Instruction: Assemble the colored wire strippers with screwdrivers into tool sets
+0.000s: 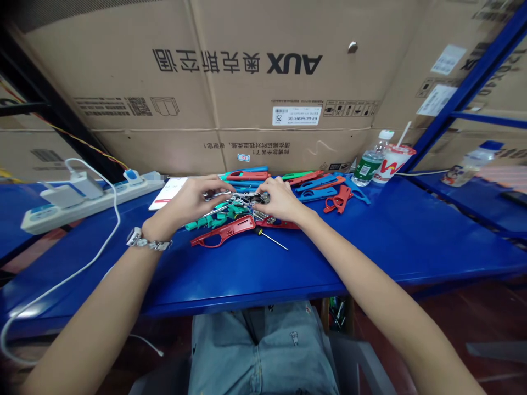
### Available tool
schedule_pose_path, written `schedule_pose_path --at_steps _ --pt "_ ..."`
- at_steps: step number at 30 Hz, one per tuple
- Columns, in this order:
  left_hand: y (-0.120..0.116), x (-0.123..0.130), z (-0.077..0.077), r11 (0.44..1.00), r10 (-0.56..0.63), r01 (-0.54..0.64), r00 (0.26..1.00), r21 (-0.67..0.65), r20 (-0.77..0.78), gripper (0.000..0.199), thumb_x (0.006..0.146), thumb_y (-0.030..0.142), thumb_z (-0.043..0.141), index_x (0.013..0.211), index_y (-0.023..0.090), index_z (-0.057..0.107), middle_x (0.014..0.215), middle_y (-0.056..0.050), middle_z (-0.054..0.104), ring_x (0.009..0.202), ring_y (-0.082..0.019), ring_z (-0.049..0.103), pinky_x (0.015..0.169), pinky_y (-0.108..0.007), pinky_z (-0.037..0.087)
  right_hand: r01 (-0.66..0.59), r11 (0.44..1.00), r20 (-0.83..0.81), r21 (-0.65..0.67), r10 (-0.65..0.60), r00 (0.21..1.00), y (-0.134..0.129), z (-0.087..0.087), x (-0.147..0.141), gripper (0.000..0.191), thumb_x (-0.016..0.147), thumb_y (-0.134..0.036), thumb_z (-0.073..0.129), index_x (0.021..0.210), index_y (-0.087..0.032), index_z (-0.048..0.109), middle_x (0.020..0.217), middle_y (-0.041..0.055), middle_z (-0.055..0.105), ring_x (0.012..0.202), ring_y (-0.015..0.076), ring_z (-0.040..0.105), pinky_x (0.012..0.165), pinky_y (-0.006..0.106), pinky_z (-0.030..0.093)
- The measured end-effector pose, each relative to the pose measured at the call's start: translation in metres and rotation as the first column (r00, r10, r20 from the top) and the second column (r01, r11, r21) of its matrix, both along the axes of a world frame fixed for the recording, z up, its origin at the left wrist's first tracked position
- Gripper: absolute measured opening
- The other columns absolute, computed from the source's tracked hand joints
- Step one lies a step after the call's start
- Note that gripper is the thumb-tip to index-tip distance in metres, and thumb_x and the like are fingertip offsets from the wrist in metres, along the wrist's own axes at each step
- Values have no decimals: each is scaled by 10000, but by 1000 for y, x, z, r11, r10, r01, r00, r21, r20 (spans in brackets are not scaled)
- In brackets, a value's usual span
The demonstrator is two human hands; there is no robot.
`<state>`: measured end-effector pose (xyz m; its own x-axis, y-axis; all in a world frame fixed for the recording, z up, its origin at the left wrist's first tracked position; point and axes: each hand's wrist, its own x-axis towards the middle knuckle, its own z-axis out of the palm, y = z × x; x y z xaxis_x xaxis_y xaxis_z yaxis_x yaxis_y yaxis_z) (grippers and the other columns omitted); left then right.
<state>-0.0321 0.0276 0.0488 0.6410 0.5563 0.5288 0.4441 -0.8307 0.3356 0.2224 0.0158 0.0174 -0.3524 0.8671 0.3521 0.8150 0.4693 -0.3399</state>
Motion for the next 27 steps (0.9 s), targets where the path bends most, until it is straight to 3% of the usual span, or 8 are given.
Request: schedule_pose_path --at_steps 4,6,10,16,20,23,25,27 --pt "0 -1 0 1000 12 -11 999 -27 41 164 968 271 620 984 171 749 880 -57 715 654 -130 546 609 -277 409 33 998 -64 59 -29 998 -6 5 -3 533 780 -380 816 1235 -229 585 1157 104 627 1110 333 556 947 492 425" --pt "0 -2 0 999 13 -10 997 -36 74 163 963 286 630 980 172 745 867 -53 712 655 -131 548 606 -275 415 65 991 -57 119 -59 997 -10 8 -5 600 747 -388 836 1248 -211 559 1164 114 602 1099 335 549 925 481 430" --pt "0 -3 1 999 7 -2 992 -40 128 146 950 287 651 961 172 740 852 -48 708 701 -140 582 636 -275 445 63 983 46 172 -72 996 -13 8 -10 366 758 -402 824 998 -208 628 1084 106 578 1064 332 537 892 467 430" --pt "-2 -1 3 999 0 7 982 -38 188 146 943 304 666 951 180 742 823 -38 687 688 -137 568 612 -264 440 15 984 52 180 -25 998 -5 1 -10 204 850 -392 753 838 -209 664 1056 106 607 1043 322 544 885 484 433" --pt "-11 -6 6 998 25 -10 970 -59 243 143 940 311 682 964 185 745 840 -41 704 690 -137 576 608 -261 442 -42 984 -157 172 69 985 -7 7 -9 140 883 -347 710 918 -214 682 1070 95 684 1047 307 591 914 488 437" --pt "-25 -17 4 996 33 -12 967 -86 253 139 948 305 675 972 187 746 861 -45 719 697 -140 597 608 -260 453 -157 982 -305 107 182 935 -18 12 -12 145 932 -345 633 958 -205 659 947 65 713 897 246 645 831 405 467" --pt "-38 -27 -1 994 43 -18 971 -109 237 144 951 303 672 995 189 748 886 -46 723 723 -145 613 627 -262 469 -223 971 -281 82 237 930 -27 11 -15 157 942 -360 619 946 -205 646 901 50 712 833 221 643 793 371 454" --pt "-51 -36 -9 987 51 -19 978 -158 201 154 964 309 656 1000 188 744 915 -50 731 758 -156 639 651 -269 487 -271 957 -150 102 285 947 -35 8 -19 146 959 -346 596 958 -205 635 924 53 710 852 220 632 826 379 422"
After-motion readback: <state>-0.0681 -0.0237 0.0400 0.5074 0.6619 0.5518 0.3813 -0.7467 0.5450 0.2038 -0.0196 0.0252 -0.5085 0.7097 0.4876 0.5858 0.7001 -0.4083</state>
